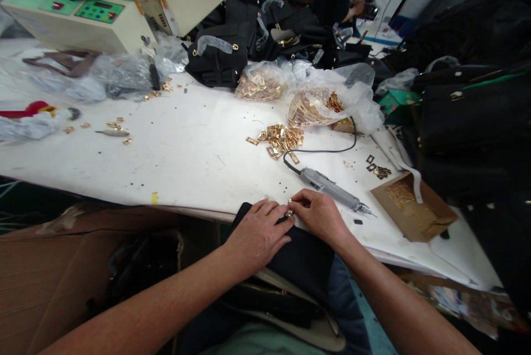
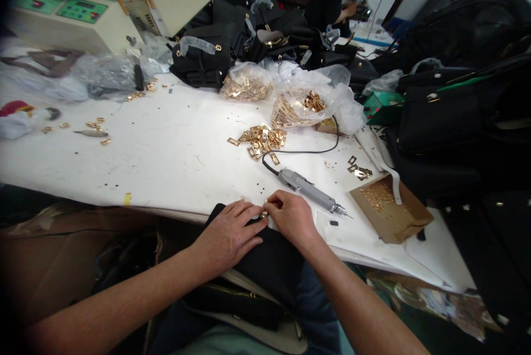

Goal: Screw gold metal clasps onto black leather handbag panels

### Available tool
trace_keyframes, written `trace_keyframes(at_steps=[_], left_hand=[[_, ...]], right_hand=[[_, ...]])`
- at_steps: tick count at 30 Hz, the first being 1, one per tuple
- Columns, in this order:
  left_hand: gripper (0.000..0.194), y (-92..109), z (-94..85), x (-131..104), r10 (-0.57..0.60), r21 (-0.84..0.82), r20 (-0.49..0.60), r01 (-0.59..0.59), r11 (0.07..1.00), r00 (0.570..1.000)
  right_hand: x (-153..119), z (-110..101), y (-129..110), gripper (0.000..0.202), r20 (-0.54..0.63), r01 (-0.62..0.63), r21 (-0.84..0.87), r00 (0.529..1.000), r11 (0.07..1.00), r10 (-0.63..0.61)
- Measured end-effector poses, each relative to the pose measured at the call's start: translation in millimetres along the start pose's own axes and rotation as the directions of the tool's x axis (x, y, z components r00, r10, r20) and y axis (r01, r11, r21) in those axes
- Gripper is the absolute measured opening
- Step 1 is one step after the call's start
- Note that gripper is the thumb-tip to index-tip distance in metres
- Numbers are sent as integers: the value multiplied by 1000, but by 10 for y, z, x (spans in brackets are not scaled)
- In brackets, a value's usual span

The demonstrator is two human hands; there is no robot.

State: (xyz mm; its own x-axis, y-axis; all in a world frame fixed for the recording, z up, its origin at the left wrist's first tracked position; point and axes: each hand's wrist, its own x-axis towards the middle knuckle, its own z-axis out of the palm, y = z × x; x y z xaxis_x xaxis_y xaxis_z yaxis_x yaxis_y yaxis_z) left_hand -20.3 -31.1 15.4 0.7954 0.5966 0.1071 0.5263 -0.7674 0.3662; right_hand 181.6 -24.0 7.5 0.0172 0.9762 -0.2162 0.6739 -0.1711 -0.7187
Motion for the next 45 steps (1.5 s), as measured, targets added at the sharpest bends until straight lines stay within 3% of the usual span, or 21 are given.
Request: trace_keyframes(at_steps=[9, 15, 28, 37, 45], left_hand=[[34, -1, 9, 13, 20, 15, 33, -21, 1000, 999], [35, -13, -10, 17, 14, 12, 26, -14, 1000, 1000], [41, -26, -12, 13, -4, -44, 10, 4, 999, 1000], [39, -2, -50, 33, -19, 5, 30, 19, 1000, 999], [38, 23, -93, 35, -23, 18, 43, 22, 1000, 999]], right_hand=[[-4, -37, 16, 11, -22, 68, 28, 997, 997, -67], [-8, -148, -53, 14, 15, 17, 20, 1000, 1000, -17], [-5, -31, 99, 13, -45, 78, 9, 996, 997, -78], [4, -29, 154, 13, -36, 132, 19, 991, 991, -131], [-32, -69, 21, 11, -35, 140, 18, 990, 990, -139]])
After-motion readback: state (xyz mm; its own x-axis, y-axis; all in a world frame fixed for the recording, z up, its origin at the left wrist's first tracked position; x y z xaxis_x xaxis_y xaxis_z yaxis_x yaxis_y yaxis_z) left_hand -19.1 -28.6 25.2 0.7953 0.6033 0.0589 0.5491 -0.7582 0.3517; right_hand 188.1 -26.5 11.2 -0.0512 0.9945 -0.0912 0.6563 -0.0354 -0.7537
